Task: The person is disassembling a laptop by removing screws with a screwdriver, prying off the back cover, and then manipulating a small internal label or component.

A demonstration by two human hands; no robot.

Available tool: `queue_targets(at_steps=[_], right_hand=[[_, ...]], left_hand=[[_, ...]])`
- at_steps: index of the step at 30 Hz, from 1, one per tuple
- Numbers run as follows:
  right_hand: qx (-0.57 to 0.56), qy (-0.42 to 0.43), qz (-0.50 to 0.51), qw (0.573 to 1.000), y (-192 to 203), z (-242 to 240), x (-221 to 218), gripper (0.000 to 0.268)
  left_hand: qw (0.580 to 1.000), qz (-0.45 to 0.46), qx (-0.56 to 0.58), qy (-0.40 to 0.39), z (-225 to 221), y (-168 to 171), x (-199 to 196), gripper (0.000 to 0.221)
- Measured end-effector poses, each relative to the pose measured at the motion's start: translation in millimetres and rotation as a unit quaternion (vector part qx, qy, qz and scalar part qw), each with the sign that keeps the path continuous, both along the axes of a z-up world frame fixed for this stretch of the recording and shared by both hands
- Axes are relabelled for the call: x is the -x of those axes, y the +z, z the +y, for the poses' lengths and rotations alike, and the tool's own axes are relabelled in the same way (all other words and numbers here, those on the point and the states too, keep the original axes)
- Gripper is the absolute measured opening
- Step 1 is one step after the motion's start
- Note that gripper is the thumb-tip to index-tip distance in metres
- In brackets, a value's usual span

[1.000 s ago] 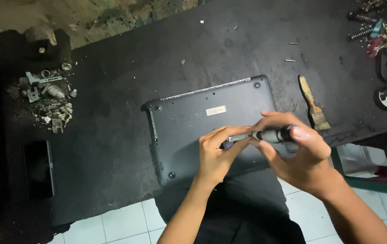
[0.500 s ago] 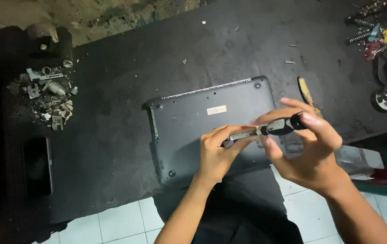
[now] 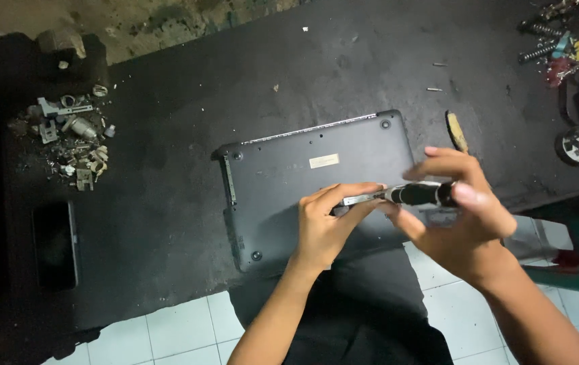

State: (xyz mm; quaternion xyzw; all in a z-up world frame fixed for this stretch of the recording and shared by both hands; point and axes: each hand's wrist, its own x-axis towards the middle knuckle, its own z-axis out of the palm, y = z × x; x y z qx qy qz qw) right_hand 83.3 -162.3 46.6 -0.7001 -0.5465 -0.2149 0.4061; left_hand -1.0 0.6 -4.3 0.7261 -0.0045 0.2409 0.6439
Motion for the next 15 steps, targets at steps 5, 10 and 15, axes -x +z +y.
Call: queue_targets(at_steps=[5,10,15], right_hand=[[-0.018,-0.017,0.062,0.998,18.9,6.4,5.7,0.083],[-0.073,-0.073,0.126,0.987,20.5,-9.4,-1.0,0.08],[-0.095,-0.14,0.231,0.958,23.4,-5.9,-40.1,0.086]], left_hand=[[1.0,-0.019,0.0,-0.009,-0.5,-0.2,0.0,0.019],[1.0,-0.022,0.001,-0.01,-0.4,0.9,0.8,0.021],[0.999,-0.043,-0.007,-0.028,-2.1,-2.9,4.5,0.025]])
